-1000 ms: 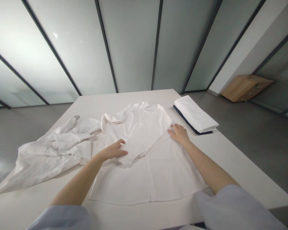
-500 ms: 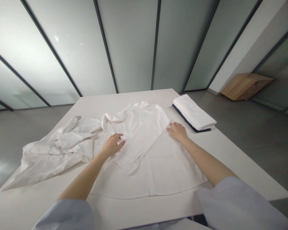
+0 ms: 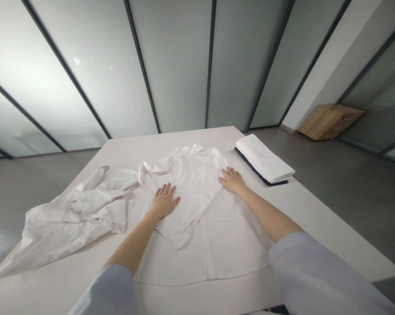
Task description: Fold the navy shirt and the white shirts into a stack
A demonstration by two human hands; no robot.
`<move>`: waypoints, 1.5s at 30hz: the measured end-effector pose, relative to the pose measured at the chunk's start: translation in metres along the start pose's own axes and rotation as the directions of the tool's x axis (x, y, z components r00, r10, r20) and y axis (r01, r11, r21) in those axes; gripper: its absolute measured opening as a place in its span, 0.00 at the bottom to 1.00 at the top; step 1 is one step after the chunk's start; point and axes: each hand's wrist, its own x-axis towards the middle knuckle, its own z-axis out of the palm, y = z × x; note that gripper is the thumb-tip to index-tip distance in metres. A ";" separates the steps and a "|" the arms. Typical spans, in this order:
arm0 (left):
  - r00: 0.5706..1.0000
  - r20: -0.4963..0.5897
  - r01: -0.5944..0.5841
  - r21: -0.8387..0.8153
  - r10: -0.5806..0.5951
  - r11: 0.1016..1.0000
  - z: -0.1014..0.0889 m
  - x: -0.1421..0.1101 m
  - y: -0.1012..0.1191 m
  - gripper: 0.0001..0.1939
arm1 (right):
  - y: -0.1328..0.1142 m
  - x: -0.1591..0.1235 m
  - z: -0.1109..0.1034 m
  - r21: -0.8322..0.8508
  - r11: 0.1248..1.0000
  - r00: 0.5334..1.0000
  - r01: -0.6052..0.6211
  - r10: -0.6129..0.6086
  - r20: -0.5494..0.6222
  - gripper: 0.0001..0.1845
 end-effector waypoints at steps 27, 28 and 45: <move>0.999 -0.034 0.001 -0.165 -0.006 0.986 -0.007 -0.002 0.000 0.29 | -0.039 -0.033 0.013 0.229 0.957 0.982 0.179 -0.161 -0.095 0.24; 0.999 -0.037 0.001 -0.160 -0.007 0.987 -0.009 -0.001 -0.001 0.29 | -0.040 -0.033 0.013 0.233 0.956 0.982 0.181 -0.163 -0.094 0.24; 0.951 0.065 0.305 -0.045 -0.302 0.951 -0.060 0.161 -0.099 0.22 | -0.041 -0.037 0.014 0.249 0.953 0.984 0.174 -0.159 -0.080 0.24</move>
